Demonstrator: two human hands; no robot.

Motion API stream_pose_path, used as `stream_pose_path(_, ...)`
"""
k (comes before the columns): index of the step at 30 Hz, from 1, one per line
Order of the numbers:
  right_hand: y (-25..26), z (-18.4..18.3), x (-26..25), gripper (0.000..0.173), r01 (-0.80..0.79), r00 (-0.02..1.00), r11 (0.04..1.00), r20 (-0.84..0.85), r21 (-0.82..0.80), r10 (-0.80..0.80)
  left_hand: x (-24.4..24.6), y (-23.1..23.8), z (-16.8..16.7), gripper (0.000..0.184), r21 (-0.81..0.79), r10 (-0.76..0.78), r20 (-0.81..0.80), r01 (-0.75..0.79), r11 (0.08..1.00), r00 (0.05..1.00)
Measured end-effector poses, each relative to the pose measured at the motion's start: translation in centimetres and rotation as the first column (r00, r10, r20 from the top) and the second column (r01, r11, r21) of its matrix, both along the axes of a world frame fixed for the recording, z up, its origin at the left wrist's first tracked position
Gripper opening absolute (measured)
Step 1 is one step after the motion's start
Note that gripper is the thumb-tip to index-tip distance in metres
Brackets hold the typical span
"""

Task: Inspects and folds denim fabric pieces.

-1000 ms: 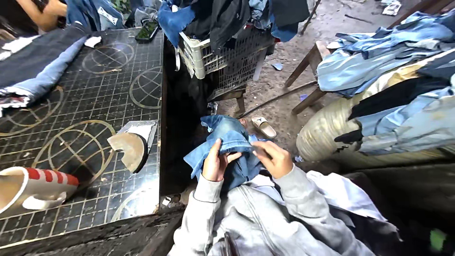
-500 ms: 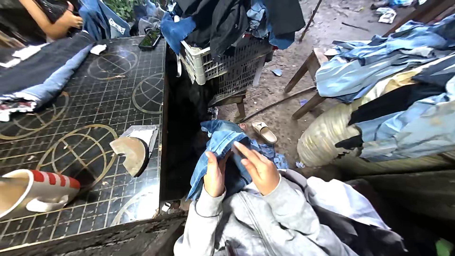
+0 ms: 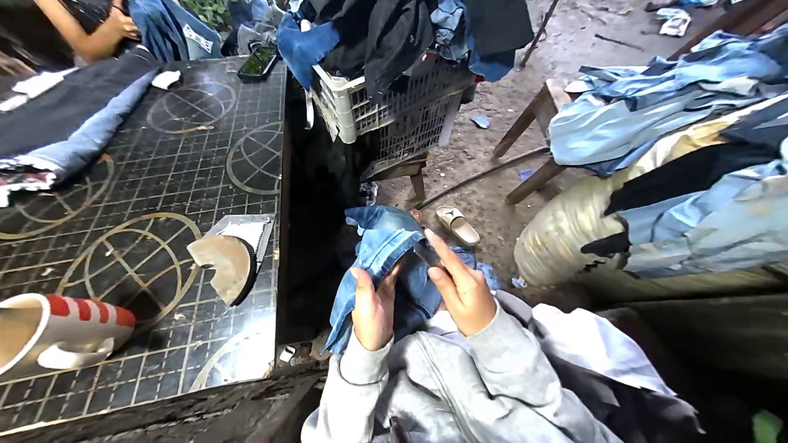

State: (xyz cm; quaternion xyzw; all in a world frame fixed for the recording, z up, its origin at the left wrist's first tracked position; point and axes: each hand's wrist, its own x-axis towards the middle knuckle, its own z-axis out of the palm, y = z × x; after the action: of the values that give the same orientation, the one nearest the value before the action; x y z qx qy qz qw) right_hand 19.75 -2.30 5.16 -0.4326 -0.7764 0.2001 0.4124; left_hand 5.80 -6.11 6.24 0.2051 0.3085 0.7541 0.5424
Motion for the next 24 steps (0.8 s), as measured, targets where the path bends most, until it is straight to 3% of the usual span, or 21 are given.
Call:
stream_pose_path(6, -1.0, -0.4, -0.8, 0.054, -0.019, 0.998, 1.000, 0.052, -0.016, 0.020, 0.1, -0.3, 0.1, 0.072, 0.033, -0.030, -0.015, 0.031, 0.999, 0.999)
stream_pose_path(13, -0.9, -1.2, -1.5, 0.047, 0.013, 1.000, 1.000, 0.023, -0.011, -0.013, 0.5, -0.4, 0.5, 0.071, -0.042, -0.014, -0.006, 0.014, 0.999, 1.000)
stream_pose_path(18, 1.2, -0.5, 0.3, 0.050, -0.036, 0.984, 0.996, -0.175, -0.087, 0.020, 0.1, -0.1, 0.0, 0.065, 0.004, -0.026, -0.028, 0.026, 1.000, 0.999)
stream_pose_path(24, 2.2, 2.8, 0.6, 0.058, -0.170, 0.985, 0.939, -0.029, -0.299, 0.169, -0.8, 0.2, -0.8, 0.061, 0.017, -0.036, -0.072, 0.038, 0.999, 0.997)
